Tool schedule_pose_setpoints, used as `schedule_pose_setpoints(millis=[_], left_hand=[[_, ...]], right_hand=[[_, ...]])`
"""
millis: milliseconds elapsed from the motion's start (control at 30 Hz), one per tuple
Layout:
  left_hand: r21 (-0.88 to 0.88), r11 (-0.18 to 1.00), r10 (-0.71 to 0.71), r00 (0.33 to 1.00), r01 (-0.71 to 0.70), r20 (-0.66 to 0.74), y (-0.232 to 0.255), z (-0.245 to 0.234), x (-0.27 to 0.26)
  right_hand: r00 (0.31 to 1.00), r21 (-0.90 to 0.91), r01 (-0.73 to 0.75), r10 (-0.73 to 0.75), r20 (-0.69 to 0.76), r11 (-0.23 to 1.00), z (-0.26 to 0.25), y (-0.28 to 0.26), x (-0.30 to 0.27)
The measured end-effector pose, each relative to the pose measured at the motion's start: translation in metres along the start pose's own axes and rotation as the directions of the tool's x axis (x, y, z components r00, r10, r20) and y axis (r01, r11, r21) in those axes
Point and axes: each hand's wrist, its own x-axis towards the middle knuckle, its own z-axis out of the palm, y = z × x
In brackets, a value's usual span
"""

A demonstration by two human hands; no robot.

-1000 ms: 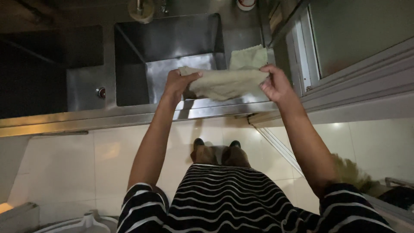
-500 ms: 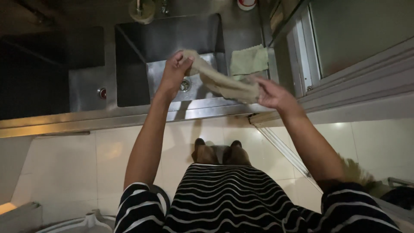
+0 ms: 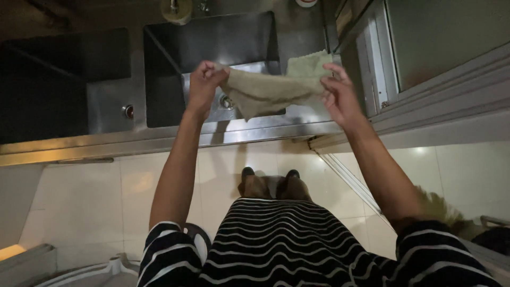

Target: Folding and stacking different cleaning cloths near a kitchen sink.

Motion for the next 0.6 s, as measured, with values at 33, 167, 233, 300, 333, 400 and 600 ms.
schedule_pose_setpoints(millis=[33,167,233,300,333,400,600], left_hand=[[-0.012,0.997,0.078,0.997,-0.078,-0.006,-0.009,-0.002,0.003],[-0.052,0.998,0.031,0.998,-0.034,-0.054,0.061,0.031,-0.017],[0.024,0.997,0.069,0.995,-0.068,-0.069,0.047,0.024,-0.007],[0.057,0.996,0.071,0.993,-0.066,-0.095,0.050,0.025,-0.007],[0.093,0.994,0.071,0.990,-0.060,-0.126,0.052,0.026,-0.007],[0.070,0.995,0.084,0.990,-0.077,-0.110,0.064,0.032,-0.008],[-0.032,0.999,-0.029,0.990,0.024,-0.139,0.062,0.050,-0.008]], right_hand=[[0.995,-0.192,0.098,-0.091,0.044,0.976,-0.004,-0.001,0.001],[0.984,-0.280,0.179,-0.178,0.029,0.943,-0.003,-0.009,0.004],[0.960,-0.501,0.269,-0.268,0.075,0.823,0.003,-0.018,-0.001],[0.953,-0.543,0.291,-0.291,0.088,0.788,0.015,-0.030,-0.013],[0.946,-0.582,0.308,-0.308,0.103,0.752,0.021,-0.036,-0.019],[0.946,-0.587,0.303,-0.312,0.090,0.750,0.038,-0.042,-0.028],[0.953,-0.448,0.205,-0.282,-0.113,0.870,0.039,-0.039,-0.026]])
